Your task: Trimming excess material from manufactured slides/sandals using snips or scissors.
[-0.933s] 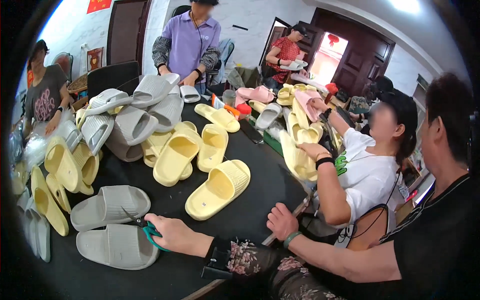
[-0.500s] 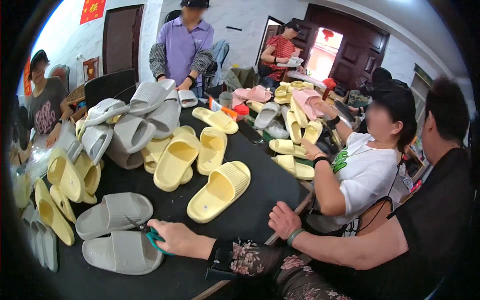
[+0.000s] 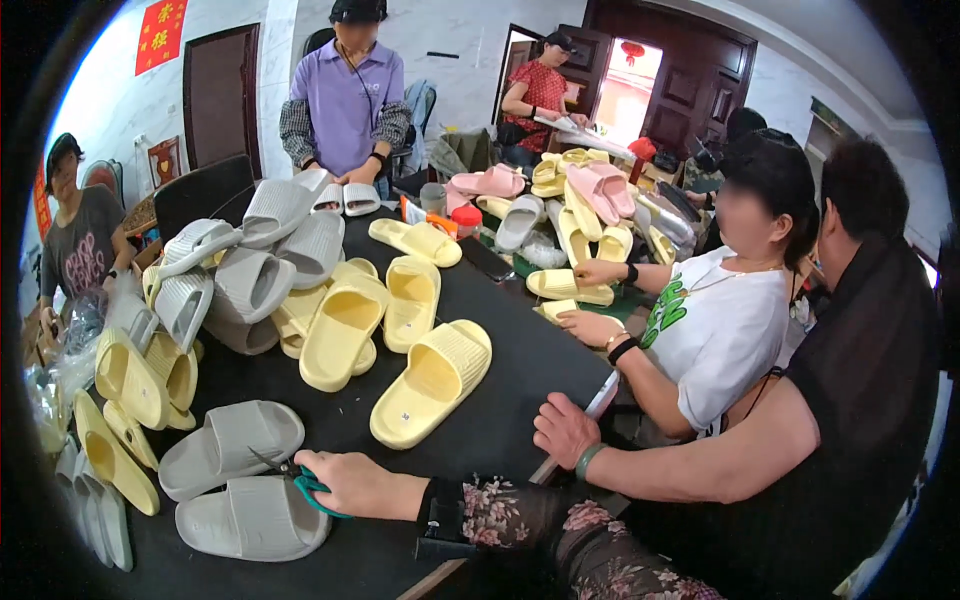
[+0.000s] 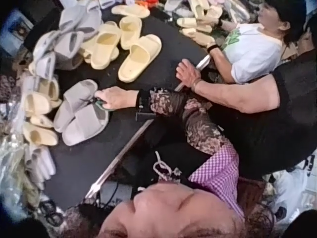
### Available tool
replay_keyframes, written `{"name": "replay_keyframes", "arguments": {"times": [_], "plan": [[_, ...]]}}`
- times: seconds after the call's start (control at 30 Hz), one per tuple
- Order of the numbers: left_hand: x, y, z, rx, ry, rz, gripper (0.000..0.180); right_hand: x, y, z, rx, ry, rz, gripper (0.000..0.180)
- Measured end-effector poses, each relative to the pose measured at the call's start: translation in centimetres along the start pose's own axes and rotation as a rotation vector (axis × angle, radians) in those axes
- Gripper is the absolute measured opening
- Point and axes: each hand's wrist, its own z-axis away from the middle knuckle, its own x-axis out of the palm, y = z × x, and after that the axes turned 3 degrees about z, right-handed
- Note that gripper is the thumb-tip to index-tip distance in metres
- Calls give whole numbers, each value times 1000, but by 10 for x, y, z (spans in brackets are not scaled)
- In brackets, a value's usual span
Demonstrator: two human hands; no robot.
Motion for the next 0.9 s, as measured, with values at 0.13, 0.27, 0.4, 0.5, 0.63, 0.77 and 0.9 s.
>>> {"name": "replay_keyframes", "arguments": {"times": [0.13,0.27,0.4,0.5,0.63,0.77,0.9], "plan": [[9,0,6,-8,6,42,18,-8,-2,-2,6,14,20,31],[15,-3,8,7,-6,75,18,-5,2,0,5,38,17,32],[22,-7,9,28,-26,118,18,-5,-3,1,-8,7,13,33],[29,-8,11,37,-29,136,18,1,2,3,-54,27,-25,33],[39,-5,17,34,-11,156,18,1,4,3,-28,46,17,35],[48,-4,23,33,2,196,18,-2,4,0,-33,32,42,37],[58,-3,29,36,15,268,18,1,8,-1,-52,76,69,36]]}}
